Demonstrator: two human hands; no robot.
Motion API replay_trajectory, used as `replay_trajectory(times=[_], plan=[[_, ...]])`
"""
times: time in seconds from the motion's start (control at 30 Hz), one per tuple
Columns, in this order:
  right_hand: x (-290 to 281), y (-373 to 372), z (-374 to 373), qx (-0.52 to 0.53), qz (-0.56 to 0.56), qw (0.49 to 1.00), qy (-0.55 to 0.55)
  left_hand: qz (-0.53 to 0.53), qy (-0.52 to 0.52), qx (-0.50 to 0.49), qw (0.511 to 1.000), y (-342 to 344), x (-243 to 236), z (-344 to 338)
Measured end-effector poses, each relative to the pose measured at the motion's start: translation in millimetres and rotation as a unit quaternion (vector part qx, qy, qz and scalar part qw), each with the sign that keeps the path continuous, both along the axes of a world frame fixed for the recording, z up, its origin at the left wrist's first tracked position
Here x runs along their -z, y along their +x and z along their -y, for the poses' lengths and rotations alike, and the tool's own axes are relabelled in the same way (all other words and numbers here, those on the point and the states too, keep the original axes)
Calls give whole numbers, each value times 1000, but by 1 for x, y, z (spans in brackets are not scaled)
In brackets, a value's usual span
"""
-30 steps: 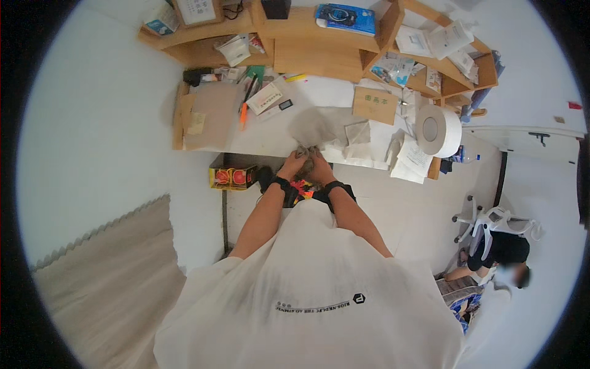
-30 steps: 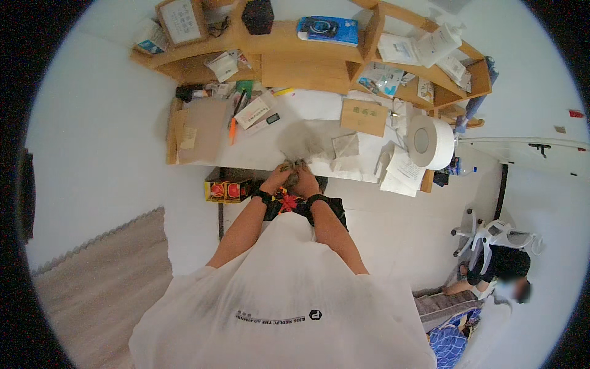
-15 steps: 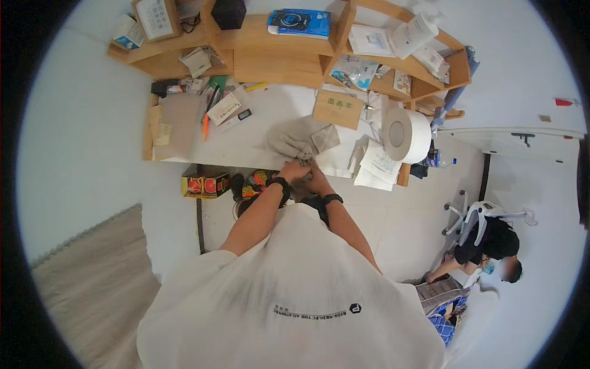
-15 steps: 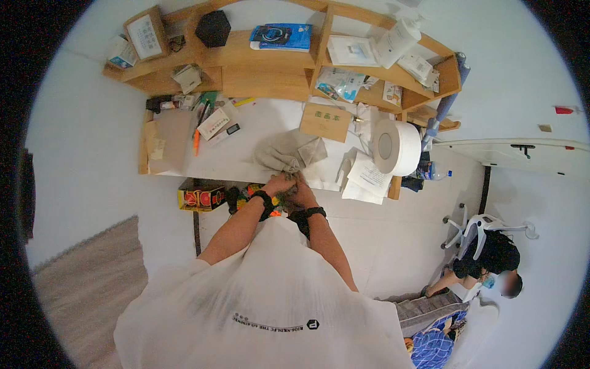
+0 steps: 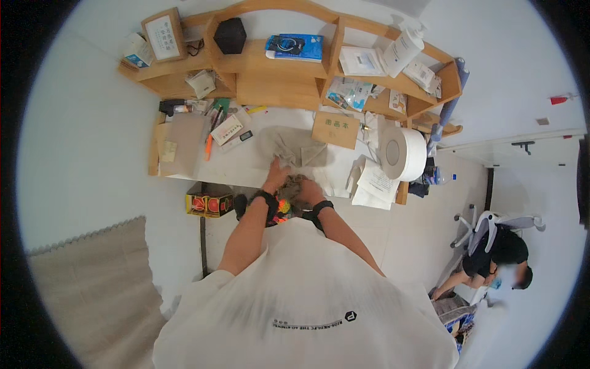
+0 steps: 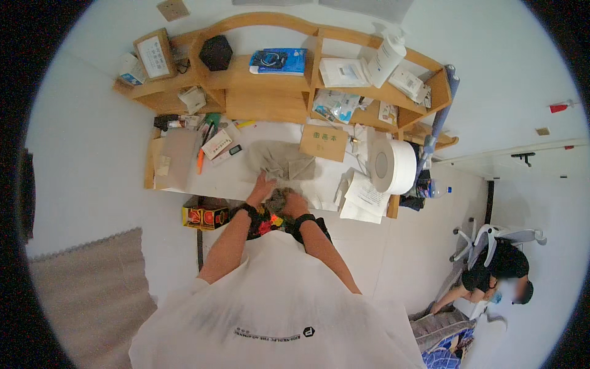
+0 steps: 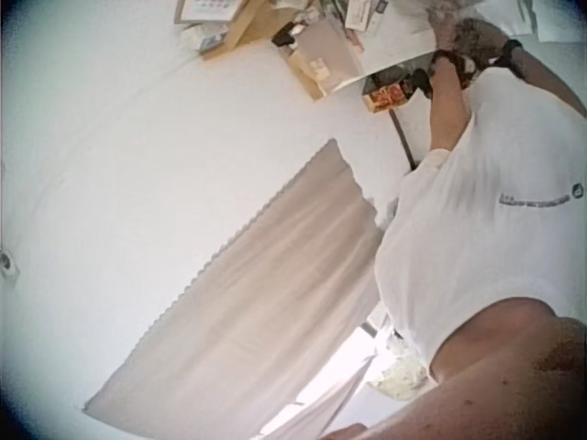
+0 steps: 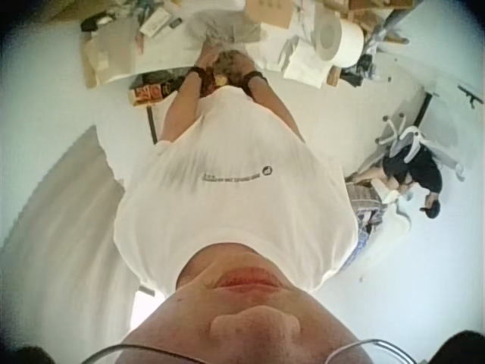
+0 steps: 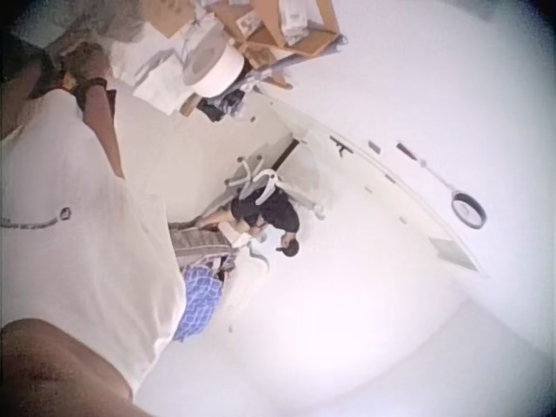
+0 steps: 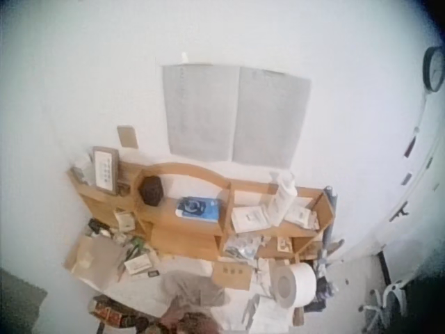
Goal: Wiping a desk surface and nearby objects with a rag.
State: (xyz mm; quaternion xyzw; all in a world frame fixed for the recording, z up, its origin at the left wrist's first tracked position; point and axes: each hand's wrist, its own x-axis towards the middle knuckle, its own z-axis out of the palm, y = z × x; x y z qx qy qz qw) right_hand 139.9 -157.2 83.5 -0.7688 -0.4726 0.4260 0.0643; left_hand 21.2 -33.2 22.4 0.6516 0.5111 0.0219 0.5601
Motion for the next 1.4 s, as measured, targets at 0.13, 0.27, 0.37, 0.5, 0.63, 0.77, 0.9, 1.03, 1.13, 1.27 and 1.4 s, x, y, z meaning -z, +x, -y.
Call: replay_trajectory(times=[0.13,0.27,0.37,0.5,0.63,0.77,0.9,1.03,1.13,1.27,1.4], plan=[[41,-6,-6,-36,-23,990,132,327,62,-141,932,31,-86,-90],[17,4,-14,-38,-73,995,58,327,146,-229,905,42,-146,-140],[25,6,-11,-29,-68,996,57,210,327,-162,907,21,-87,-148],[7,-22,-14,-61,-77,989,109,-34,548,152,822,-51,109,-24],[113,12,24,-17,-54,982,178,-156,368,301,866,11,11,90],[67,-3,23,-19,-38,980,195,-142,222,289,921,-17,42,66],[11,-8,21,59,-32,993,98,-150,112,190,964,0,-15,62],[29,-10,27,100,15,989,104,-132,127,206,961,-7,-17,69],[23,-23,26,105,51,987,111,-95,100,245,960,-24,-9,53],[17,-50,17,140,90,984,65,-32,87,245,965,-54,4,44],[6,-82,6,198,89,975,45,8,67,221,973,-84,4,30]])
